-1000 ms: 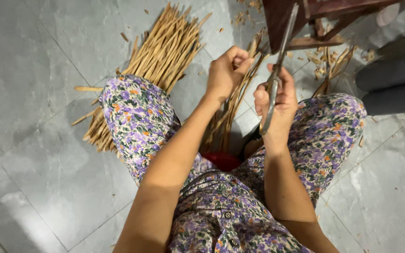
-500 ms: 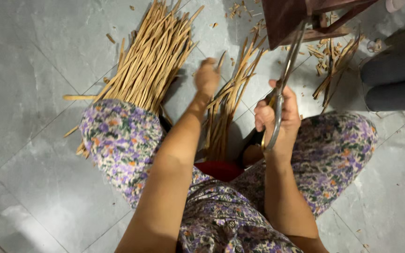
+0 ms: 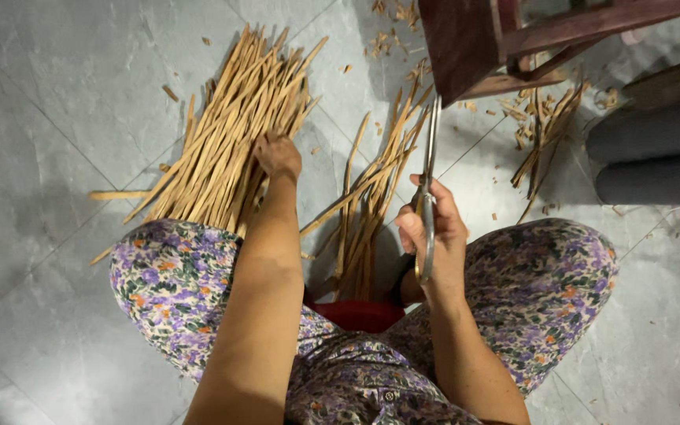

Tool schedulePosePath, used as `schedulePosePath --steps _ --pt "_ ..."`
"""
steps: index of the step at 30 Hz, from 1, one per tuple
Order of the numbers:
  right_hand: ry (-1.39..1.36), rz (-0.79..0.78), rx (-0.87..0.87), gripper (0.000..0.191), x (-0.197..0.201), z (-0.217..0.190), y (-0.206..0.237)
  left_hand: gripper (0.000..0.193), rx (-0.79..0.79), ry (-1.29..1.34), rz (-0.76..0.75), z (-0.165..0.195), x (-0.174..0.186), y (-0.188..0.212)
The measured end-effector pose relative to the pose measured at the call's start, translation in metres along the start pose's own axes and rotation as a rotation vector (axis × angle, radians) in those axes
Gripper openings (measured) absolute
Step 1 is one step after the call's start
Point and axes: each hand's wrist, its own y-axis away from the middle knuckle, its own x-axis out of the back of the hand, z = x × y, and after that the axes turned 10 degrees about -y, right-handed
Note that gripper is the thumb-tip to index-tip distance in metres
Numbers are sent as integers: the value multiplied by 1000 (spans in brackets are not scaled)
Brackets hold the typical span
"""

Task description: The person sits on the floor and uses shears to trim and split thin wooden sticks one at a time. They repeatedly pick up sticks, cut or split them, and place the pieces on the floor.

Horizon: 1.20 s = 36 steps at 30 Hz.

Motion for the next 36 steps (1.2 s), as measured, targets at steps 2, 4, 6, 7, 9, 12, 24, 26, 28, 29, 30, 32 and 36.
schedulePosePath --steps 2,4,6,7,9,12,24,26,28,29,30,32,36 --pt "-18 -7 -4 56 0 1 -1 33 2 -86 8 0 -6 2" --pt "-31 -13 -1 56 0 1 -1 33 -26 -125 44 3 -10 3" --pt "-33 -8 -13 55 2 -1 2 31 -82 -123 104 6 -8 5" --pt "-31 -2 -25 55 3 -3 3 32 -106 -124 137 7 -4 6" --pt "-34 -9 -26 54 2 -5 6 34 -150 -129 211 7 13 9" --pt "-31 -36 -2 53 0 -8 12 35 61 348 253 19 51 25" --pt "-51 -122 159 53 5 -18 33 13 -387 1188 448 47 202 123" --pt "2 -102 200 55 5 -20 36 11 -510 1368 396 40 206 138" --pt "41 -79 259 55 5 -22 39 10 -670 1499 380 33 209 155" --pt "64 -61 278 55 6 -22 43 11 -765 1539 388 26 208 166" --pt "31 -96 295 57 8 -22 49 12 -855 1581 382 19 204 180" --pt "-35 -163 335 61 11 -24 54 16 -717 1572 196 -1 197 208" --pt "-48 -216 331 64 10 -27 59 16 -692 1508 154 -23 201 248"
